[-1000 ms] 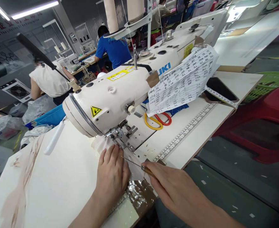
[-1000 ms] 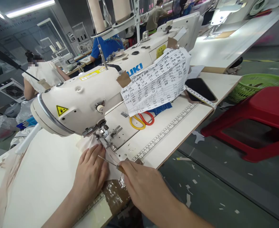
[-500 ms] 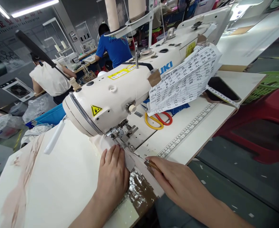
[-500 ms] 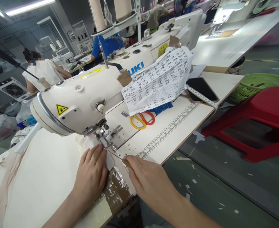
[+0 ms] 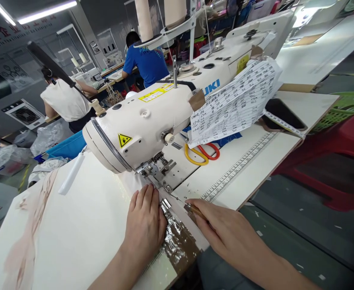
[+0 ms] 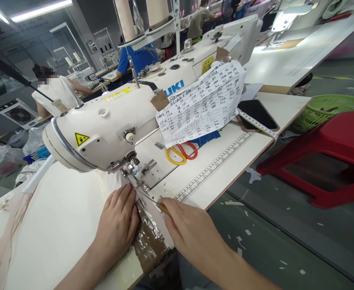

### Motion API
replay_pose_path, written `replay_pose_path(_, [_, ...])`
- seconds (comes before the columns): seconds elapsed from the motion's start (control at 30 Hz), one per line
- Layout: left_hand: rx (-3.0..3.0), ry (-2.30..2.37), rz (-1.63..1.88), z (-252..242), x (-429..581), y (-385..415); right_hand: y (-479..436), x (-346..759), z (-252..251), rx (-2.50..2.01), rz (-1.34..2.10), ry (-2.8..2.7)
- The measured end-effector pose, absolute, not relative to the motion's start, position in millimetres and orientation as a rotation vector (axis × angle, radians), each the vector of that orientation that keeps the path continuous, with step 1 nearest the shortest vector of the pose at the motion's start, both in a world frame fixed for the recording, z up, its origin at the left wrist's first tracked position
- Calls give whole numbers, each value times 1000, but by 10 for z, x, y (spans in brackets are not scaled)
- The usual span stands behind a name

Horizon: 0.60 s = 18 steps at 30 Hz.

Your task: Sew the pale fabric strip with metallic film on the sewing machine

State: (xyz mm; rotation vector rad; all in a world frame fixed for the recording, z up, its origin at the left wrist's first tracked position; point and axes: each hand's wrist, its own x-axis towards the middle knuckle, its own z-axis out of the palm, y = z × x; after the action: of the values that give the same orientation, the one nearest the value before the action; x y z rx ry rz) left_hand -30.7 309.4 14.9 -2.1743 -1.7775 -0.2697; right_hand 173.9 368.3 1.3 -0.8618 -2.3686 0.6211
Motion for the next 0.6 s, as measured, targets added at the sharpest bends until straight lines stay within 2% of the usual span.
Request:
replay_pose_path(0.3, [-2156,-1789,-257,153,-313,3097,3681,1740,43,-871,607,-2282])
replay_pose_path(0.6, [-2119,-1821,-309,125,-414,3184,3689,1547,74,-645,771,-2226])
